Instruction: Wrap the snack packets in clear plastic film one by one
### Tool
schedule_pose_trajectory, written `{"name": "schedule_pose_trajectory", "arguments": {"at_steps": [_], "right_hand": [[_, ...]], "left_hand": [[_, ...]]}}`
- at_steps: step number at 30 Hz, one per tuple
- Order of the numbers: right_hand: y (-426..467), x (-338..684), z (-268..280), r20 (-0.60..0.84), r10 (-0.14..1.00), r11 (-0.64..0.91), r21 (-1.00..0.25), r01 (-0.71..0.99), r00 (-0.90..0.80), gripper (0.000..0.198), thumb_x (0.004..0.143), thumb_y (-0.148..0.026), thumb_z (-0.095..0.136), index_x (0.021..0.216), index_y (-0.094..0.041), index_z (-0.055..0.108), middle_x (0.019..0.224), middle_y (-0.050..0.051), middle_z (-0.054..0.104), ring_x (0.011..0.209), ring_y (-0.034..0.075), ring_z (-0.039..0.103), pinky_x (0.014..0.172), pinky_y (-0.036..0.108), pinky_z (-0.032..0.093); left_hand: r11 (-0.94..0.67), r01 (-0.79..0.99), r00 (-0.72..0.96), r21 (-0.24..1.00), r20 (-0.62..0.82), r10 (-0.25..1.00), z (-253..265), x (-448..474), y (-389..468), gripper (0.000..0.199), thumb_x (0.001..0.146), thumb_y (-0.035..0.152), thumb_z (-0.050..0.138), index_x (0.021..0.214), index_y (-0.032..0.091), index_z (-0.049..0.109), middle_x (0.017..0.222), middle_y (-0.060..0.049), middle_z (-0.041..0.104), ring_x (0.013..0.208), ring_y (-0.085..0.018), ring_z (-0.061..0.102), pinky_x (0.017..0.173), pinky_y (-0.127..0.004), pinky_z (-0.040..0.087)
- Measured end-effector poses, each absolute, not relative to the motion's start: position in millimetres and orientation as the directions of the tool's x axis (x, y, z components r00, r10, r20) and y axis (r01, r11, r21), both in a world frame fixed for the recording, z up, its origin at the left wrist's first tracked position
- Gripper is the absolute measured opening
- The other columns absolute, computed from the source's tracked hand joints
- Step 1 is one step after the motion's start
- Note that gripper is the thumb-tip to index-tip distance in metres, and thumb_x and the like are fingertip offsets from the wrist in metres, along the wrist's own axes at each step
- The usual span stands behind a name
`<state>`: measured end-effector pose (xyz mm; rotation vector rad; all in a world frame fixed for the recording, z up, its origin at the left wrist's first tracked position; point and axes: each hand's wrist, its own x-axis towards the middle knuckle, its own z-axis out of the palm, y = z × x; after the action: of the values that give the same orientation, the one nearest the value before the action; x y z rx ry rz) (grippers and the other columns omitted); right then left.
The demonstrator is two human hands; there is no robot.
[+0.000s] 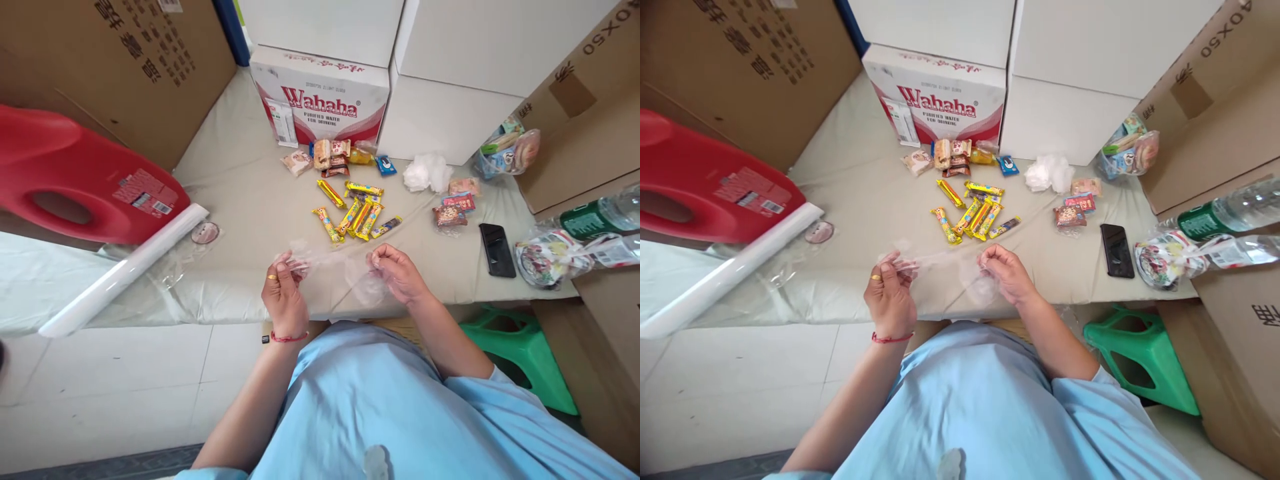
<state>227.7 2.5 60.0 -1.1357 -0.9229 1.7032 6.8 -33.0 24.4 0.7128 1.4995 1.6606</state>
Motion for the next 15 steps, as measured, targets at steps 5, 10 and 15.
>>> {"name": "schedule_pose_trajectory", "arguments": {"at_steps": [5,10,15], "right_hand": [[-12.7,252.1,62.5,-0.329,0.896,-0.415,-0.858,-0.302,-0.297,0.027,0.07,-0.035,0.082,0.075,-0.02,0.06,0.081,0.0,0.068,0.067,0.011,0.056,0.061,0.023,0.045],[-11.0,267.2,51.6,-0.427,0.852,-0.516,-0.787,-0.34,-0.304,0.03,0.067,-0.037,0.082,0.079,-0.021,0.06,0.075,-0.002,0.068,0.047,0.008,0.047,0.041,0.021,0.028],[21.6,284.4,45.1,-0.451,0.799,-0.567,-0.786,-0.246,-0.398,0.034,0.065,-0.036,0.086,0.08,-0.02,0.06,0.076,0.0,0.07,0.053,0.009,0.056,0.044,0.019,0.037]], "left_hand": [[-0.041,-0.322,-0.482,0.946,-0.126,0.867,36.0,-3.6,-31.3,0.039,0.089,0.06,0.068,0.097,0.022,0.069,0.096,-0.003,0.071,0.09,-0.013,0.068,0.08,-0.025,0.052],[-0.1,-0.265,-0.307,0.959,0.015,0.952,47.5,-20.7,-37.5,0.026,0.081,0.05,0.08,0.086,0.024,0.075,0.106,-0.006,0.073,0.11,-0.02,0.066,0.092,-0.032,0.053],[-0.158,-0.134,-0.031,0.978,0.155,0.987,52.1,-54.2,-49.4,0.022,0.081,0.049,0.079,0.077,0.027,0.081,0.13,-0.011,0.069,0.139,-0.032,0.054,0.115,-0.052,0.047]]}}
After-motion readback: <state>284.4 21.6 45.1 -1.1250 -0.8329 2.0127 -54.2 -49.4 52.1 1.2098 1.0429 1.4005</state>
